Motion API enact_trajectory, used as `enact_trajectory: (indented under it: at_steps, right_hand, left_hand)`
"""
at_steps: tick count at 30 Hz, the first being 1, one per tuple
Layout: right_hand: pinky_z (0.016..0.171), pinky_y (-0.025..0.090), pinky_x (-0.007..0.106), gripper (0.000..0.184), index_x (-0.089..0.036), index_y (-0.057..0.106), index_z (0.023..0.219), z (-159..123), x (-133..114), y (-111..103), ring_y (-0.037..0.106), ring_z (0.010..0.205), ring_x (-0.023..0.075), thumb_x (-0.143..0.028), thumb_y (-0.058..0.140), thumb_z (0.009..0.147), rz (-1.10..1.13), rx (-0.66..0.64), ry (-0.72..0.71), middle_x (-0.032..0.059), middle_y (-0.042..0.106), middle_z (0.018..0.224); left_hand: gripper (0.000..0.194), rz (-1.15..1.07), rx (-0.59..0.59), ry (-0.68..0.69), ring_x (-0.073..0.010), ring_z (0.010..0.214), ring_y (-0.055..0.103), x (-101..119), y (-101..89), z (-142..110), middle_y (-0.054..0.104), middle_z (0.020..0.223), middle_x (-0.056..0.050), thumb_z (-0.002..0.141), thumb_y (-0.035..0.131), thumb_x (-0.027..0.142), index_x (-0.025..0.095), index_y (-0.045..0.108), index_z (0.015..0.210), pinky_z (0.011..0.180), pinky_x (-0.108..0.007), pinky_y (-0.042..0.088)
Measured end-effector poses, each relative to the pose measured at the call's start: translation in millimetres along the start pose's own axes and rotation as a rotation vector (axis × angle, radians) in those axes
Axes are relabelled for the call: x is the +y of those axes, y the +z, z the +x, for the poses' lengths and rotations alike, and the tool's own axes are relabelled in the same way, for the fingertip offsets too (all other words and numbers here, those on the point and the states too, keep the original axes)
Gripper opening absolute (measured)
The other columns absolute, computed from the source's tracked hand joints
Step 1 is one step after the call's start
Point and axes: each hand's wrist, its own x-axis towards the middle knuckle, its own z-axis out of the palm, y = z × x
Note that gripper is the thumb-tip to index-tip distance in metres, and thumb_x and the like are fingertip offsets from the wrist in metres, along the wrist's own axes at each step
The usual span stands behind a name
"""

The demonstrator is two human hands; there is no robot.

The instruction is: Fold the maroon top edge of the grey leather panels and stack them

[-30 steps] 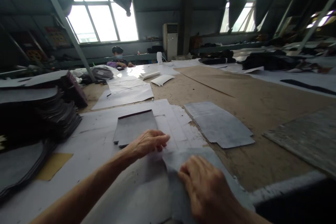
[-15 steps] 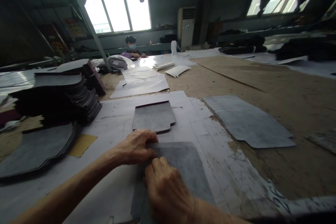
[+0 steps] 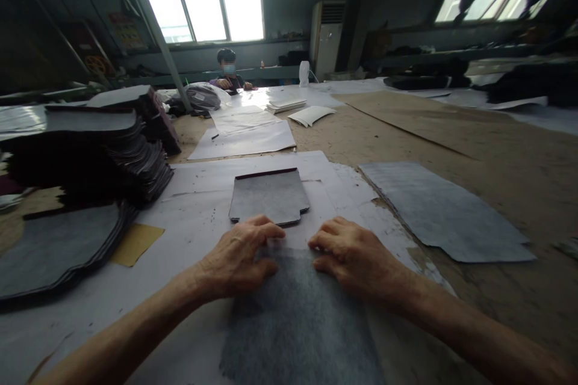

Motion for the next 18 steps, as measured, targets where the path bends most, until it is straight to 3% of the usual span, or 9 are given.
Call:
enact_trajectory:
  at_steps: [4,8,13,18]
  right_hand:
    - [0.07,0.043,0.029,0.016,-0.017,0.064,0.079,-1.1,-3.9,1.7,0.052,0.078,0.0168,-0.009,0.069,0.066,0.013,0.012,0.043,0.0029,0.059,0.08]
    - [0.072,0.042,0.029,0.019,-0.017,0.064,0.079,-5.8,-3.7,2.9,0.051,0.082,0.0177,-0.006,0.069,0.065,0.043,0.09,0.038,0.0034,0.056,0.081]
    - [0.069,0.043,0.029,0.014,-0.016,0.063,0.085,-16.0,1.3,5.9,0.05,0.079,0.0168,-0.006,0.057,0.077,0.102,0.215,-0.145,0.0041,0.056,0.079]
    - [0.066,0.043,0.03,0.019,-0.01,0.06,0.092,-22.3,1.9,6.4,0.049,0.075,0.0171,-0.005,0.044,0.084,0.026,0.246,-0.266,0.0073,0.056,0.078]
  left_hand:
    - [0.031,0.083,0.0,0.091,-0.0203,0.087,0.051,2.6,6.3,4.1,0.058,0.092,-0.004,0.071,0.057,0.016,0.02,0.06,0.102,0.08,-0.038,0.042]
    - [0.023,0.093,0.105,0.231,-0.018,0.081,0.05,-4.2,17.6,7.8,0.055,0.081,-0.003,0.075,0.055,0.013,0.02,0.064,0.095,0.076,-0.037,0.041]
    - [0.027,-0.004,0.205,0.447,-0.0123,0.073,0.046,-17.5,24.7,5.4,0.049,0.077,-0.002,0.081,0.045,0.006,0.021,0.065,0.089,0.069,-0.027,0.043]
    - [0.032,0.061,0.186,0.609,-0.0134,0.074,0.044,-22.8,21.2,4.5,0.05,0.081,-0.004,0.079,0.041,0.001,0.017,0.062,0.096,0.067,-0.027,0.042]
